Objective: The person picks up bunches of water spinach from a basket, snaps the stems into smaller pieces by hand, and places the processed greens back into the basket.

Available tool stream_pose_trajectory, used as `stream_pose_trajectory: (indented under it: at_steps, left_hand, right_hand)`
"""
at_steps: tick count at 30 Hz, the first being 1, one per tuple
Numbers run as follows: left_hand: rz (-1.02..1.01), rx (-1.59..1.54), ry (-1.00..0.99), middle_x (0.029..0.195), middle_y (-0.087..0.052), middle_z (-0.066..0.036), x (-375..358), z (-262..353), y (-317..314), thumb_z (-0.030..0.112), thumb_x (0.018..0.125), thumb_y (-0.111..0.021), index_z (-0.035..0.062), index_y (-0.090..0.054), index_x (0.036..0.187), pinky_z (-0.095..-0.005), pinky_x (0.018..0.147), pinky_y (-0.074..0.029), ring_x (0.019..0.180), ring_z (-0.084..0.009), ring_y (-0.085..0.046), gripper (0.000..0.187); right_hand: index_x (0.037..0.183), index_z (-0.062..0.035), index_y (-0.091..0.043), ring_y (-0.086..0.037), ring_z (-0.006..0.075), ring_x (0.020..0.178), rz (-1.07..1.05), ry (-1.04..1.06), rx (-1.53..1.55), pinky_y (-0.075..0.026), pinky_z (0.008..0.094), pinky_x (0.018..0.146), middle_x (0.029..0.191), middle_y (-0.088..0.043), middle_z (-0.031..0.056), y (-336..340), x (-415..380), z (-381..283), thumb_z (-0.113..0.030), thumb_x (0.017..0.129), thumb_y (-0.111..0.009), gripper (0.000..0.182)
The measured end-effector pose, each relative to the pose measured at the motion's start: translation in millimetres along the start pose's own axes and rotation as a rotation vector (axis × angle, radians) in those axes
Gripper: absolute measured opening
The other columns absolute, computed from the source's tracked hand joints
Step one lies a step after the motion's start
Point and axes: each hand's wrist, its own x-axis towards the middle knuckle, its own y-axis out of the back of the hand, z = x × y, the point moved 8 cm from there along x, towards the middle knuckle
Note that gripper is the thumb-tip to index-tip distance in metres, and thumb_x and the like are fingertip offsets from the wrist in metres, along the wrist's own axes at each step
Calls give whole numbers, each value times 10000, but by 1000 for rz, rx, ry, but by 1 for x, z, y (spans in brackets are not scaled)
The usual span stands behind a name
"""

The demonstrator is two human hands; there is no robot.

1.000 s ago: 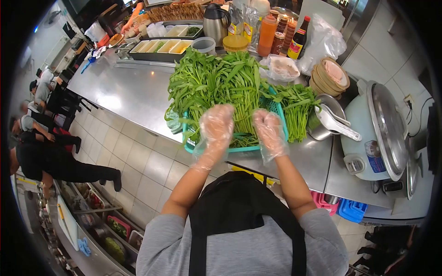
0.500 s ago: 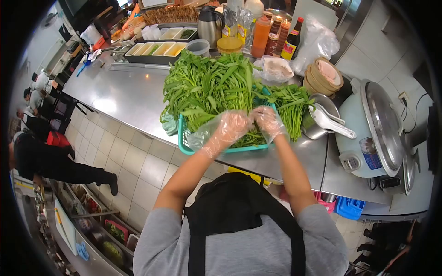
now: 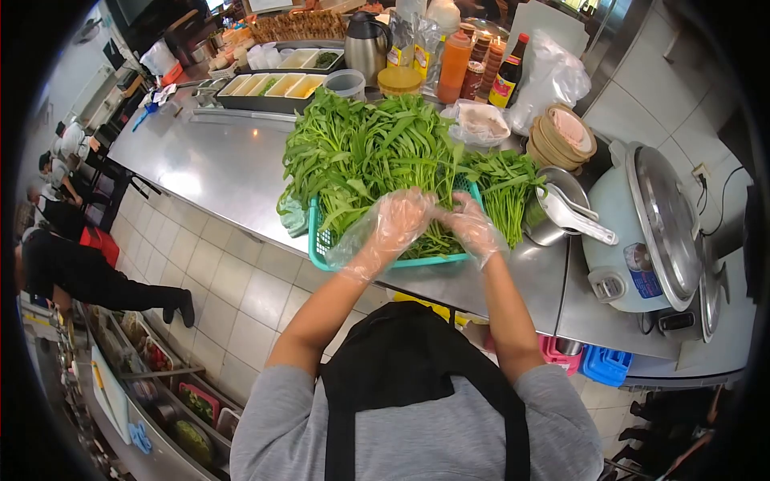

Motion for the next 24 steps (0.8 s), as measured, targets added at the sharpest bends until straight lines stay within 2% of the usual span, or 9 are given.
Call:
stream_pose_trajectory:
  at_steps: [2, 3, 8, 10, 13, 14, 18, 20, 24]
  left_hand:
    - [223, 81, -180, 820, -584, -50, 5, 14, 16, 301, 833, -654, 183, -647, 1025, -396, 657, -474, 750, -245, -618, 226]
    - [74, 26, -205, 823, -594, -59, 12, 14, 8, 313, 834, -649, 178, -653, 991, -405, 636, -472, 726, -257, -625, 208]
    - [52, -80, -126, 737, -615, -79, 18, 6, 4, 163, 744, -664, 115, -639, 766, -426, 617, -475, 691, -275, -628, 58]
    - [-98, 36, -131, 785, -614, -89, 18, 4, -15, 316, 820, -664, 142, -656, 921, -423, 619, -501, 734, -271, -652, 201]
    - [-102, -133, -3, 780, -636, -104, 16, -5, -22, 309, 819, -670, 119, -656, 925, -428, 623, -514, 719, -274, -654, 219]
    - [190, -264, -73, 834, -677, -121, 5, -12, -30, 312, 809, -682, 105, -663, 978, -426, 638, -532, 763, -283, -672, 267]
    - [-53, -200, 1, 985, -703, -117, 25, -3, -11, 253, 775, -708, 113, -551, 1287, -403, 656, -555, 803, -285, -689, 553]
    - [-20, -348, -61, 1055, -686, -117, 24, 2, 5, 210, 771, -693, 125, -616, 1191, -423, 768, -539, 943, -297, -665, 436]
    - [-78, -269, 32, 967, -675, -116, 21, -9, 10, 228, 811, -667, 125, -652, 1100, -443, 736, -528, 876, -314, -657, 307]
  right_hand:
    - [1343, -48, -494, -589, 226, 887, -32, -46, 76, -480, 344, 797, 1004, -611, 122, 1, 0, 6, -270, 781, -758, 659]
    - [1333, -42, -508, -588, 221, 880, -28, -13, 79, -480, 346, 794, 995, -611, 114, 5, -1, 1, -261, 787, -748, 635]
    - [1268, -94, -559, -591, 222, 861, 116, 82, -90, -480, 363, 784, 982, -619, 97, 37, -31, -54, -222, 813, -692, 491]
    - [1263, -124, -553, -597, 254, 930, 64, 45, -27, -478, 379, 830, 1032, -616, 130, 31, -14, -31, -264, 823, -702, 485]
    - [1318, -44, -481, -574, 215, 1028, 28, 127, -46, -474, 343, 867, 1130, -591, 139, 25, -11, -26, -459, 893, -651, 618]
    - [1300, -23, -496, -571, 216, 1026, 63, 240, -43, -471, 340, 875, 1136, -593, 142, 25, -7, -22, -463, 905, -633, 607]
    - [1192, 17, -567, -556, 186, 1020, 44, 427, 261, -456, 330, 909, 1109, -608, 102, 11, -1, -30, -410, 953, -583, 490]
    - [1143, 3, -581, -555, 165, 970, 59, 384, 361, -451, 315, 892, 1050, -608, 78, 16, -13, -45, -298, 944, -610, 362]
    - [1094, -20, -587, -545, 142, 930, 98, 317, 525, -441, 297, 869, 1025, -594, 52, 22, -13, -55, -212, 928, -627, 257]
